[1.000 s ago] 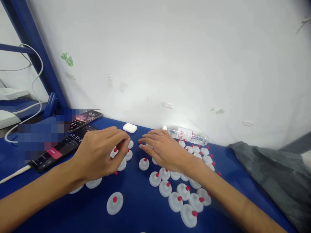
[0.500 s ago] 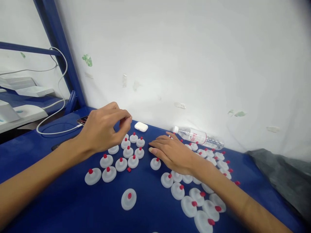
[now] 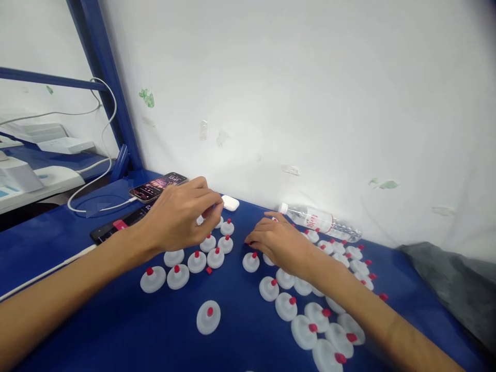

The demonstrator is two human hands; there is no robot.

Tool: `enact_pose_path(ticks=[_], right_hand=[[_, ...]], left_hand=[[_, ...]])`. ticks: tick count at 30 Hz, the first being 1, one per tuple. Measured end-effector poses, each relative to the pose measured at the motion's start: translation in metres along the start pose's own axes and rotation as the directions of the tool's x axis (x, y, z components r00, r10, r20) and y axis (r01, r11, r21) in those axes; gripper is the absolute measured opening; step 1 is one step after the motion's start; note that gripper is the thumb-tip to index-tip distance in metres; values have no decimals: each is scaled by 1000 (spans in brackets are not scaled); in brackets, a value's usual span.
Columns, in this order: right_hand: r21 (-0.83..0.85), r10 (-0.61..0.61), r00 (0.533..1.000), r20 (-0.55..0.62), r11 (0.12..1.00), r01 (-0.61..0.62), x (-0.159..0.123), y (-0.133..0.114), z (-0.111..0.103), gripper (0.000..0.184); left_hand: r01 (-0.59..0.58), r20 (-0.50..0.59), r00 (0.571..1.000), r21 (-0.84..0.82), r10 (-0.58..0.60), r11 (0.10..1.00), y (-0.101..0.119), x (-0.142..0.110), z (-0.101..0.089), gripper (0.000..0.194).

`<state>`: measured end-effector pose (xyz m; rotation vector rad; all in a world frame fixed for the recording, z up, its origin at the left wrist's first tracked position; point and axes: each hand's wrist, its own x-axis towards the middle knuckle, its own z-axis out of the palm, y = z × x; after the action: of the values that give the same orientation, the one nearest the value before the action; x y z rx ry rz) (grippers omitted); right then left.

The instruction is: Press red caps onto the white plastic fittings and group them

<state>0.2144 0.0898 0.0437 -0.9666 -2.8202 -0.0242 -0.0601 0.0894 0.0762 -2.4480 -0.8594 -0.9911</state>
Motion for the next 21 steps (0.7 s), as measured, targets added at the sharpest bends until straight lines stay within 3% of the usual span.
enact_pose_path(ticks=[6, 9, 13, 17, 21], right_hand=[[-21, -14, 1000, -19, 1000, 14, 0, -4, -1, 17], [-12, -18, 999, -38, 1000, 18, 0, -4, -4, 14], [7, 7, 994, -113, 1000, -6, -5, -2, -25, 9], [-5, 81, 968, -236, 996, -85, -18, 2, -68, 9], [-23, 157, 911, -381, 984, -179, -48, 3, -100, 14]], left_hand=[[-5, 49, 999, -72, 9, 997, 1, 0, 1, 27], [3, 122, 992, -134, 14, 991, 3, 1, -4, 26], [-16, 214, 975, -199, 59, 980, 11, 0, -8, 25], [-121, 127, 981, -177, 145, 977, 19, -4, -4, 23], [-240, 12, 970, -142, 244, 960, 23, -5, 0, 20]])
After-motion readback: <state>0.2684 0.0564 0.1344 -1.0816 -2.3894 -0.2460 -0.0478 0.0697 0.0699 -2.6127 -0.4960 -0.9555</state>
